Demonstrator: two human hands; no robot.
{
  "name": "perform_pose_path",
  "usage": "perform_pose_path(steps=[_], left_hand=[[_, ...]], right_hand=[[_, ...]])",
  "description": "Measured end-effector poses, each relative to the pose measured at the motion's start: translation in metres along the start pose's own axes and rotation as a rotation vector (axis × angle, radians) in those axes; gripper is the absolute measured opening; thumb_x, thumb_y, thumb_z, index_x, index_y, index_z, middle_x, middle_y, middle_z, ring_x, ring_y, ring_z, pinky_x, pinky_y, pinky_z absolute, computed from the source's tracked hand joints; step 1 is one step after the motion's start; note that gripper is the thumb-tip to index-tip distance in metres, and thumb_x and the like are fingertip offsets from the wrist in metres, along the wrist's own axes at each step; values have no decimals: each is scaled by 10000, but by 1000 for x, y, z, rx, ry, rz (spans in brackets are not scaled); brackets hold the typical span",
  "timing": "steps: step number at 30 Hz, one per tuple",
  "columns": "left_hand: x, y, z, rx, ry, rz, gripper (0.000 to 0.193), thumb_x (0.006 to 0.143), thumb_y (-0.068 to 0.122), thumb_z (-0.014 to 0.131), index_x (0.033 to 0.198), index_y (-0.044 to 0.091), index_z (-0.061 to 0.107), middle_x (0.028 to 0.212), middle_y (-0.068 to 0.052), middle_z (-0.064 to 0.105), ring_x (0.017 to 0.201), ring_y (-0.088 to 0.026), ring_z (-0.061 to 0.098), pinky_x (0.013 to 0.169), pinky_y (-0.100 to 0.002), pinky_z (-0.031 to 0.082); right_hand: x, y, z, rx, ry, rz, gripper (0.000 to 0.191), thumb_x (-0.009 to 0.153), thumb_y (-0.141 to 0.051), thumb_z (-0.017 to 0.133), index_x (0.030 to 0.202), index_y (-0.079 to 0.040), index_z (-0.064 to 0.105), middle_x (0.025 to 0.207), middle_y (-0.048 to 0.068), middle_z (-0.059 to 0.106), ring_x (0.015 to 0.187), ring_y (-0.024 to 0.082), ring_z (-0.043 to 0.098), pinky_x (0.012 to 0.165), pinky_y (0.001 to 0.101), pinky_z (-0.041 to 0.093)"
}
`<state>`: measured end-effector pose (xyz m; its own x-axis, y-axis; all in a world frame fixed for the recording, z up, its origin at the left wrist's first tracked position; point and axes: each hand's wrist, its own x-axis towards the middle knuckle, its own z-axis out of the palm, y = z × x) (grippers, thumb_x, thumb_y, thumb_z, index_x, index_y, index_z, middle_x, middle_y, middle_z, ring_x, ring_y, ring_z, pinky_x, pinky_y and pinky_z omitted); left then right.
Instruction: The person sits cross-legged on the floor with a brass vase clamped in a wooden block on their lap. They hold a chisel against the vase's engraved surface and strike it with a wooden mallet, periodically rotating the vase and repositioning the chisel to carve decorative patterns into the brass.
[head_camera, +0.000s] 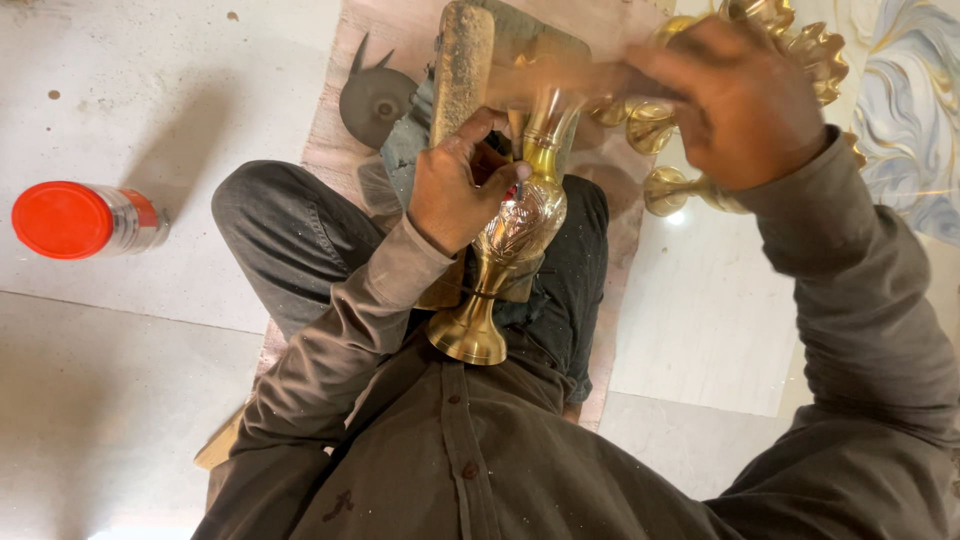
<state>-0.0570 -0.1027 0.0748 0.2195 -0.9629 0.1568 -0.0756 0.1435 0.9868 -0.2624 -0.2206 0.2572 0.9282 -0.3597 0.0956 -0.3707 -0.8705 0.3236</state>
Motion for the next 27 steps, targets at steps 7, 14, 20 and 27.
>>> perform_pose_path(steps=[7,14,20,27], left_hand=[[0,-1,0,-27,29,-5,358,933,91,794,1236,82,602,795,-79,764,719,-127,781,621,-272,628],[-3,2,1,10,41,16,371,923,91,806,1235,79,605,804,-79,771,730,-123,787,630,-273,629],[-3,3,1,-11,56,-6,347,922,87,817,1199,75,609,801,-85,771,733,-124,791,626,-262,635],[-4,6,1,38,71,-14,321,926,88,817,1175,76,616,780,-72,772,710,-120,788,610,-264,624]], right_hand=[[-1,1,13,669,-17,499,588,955,-40,702,1511,-88,517,1374,171,593,815,321,572,744,446,483],[7,8,11,107,74,-100,670,870,61,737,1494,-140,599,1158,87,629,977,310,642,883,477,545],[11,4,10,167,109,-69,641,858,99,705,1456,-111,616,1075,109,619,919,309,618,860,451,539],[14,6,8,207,107,-72,632,837,109,693,1426,-104,617,1079,116,628,935,313,625,875,434,520]])
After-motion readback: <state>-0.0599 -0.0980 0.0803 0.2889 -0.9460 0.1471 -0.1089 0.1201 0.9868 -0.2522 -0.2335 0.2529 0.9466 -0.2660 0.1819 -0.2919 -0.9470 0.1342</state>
